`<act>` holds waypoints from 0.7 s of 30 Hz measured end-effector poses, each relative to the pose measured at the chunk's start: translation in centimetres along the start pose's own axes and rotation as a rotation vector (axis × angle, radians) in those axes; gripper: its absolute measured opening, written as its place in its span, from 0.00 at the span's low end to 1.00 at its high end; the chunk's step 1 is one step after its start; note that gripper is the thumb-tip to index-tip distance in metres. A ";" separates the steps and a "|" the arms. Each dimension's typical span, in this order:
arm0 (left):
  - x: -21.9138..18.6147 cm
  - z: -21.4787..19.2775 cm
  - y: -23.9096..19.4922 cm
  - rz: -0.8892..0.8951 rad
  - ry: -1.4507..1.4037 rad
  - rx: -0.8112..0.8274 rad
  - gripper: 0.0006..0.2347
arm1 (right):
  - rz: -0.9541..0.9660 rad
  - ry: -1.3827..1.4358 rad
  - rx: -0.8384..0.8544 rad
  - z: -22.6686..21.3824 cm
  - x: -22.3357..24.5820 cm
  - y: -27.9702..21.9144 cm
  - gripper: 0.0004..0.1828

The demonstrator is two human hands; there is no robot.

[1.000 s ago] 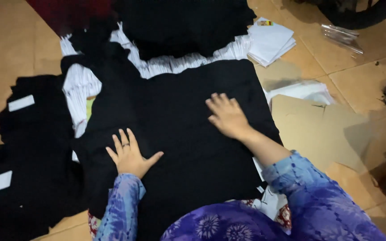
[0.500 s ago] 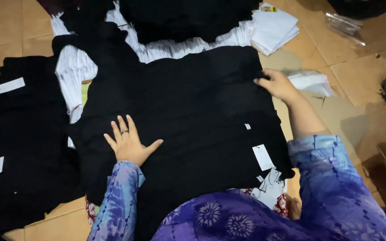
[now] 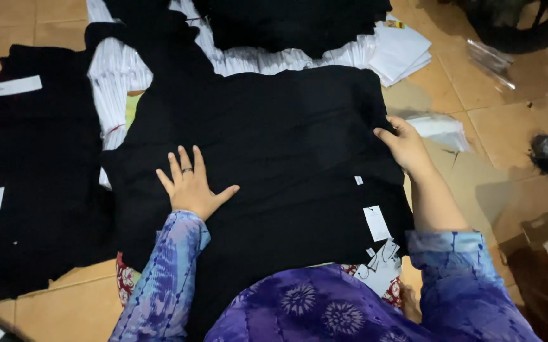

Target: The person folds a black garment on the floor, smoothing it out and aligning the edges. They then place a white tag on the folded item and move it to a stack of similar folded garments. This process is repeated for multiple items.

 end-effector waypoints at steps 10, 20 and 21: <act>0.0 -0.1 -0.1 0.044 -0.004 -0.069 0.54 | -0.016 -0.034 0.532 11.9 16.6 -8.5 0.38; -0.2 0.6 0.2 0.066 -0.009 -0.065 0.53 | -0.690 -0.579 0.124 16.8 16.2 -8.9 0.30; 0.0 0.5 0.2 0.062 0.001 -0.061 0.53 | -0.548 -0.901 0.191 19.7 12.8 -8.3 0.36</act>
Point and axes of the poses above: each hand's wrist, its own y-axis towards the middle knuckle, its own z-axis out of the palm, x = y × z, the point moved 6 cm from there along y, towards the middle knuckle, and after that the axes turned 2 degrees about -z, right-handed, at the moved point
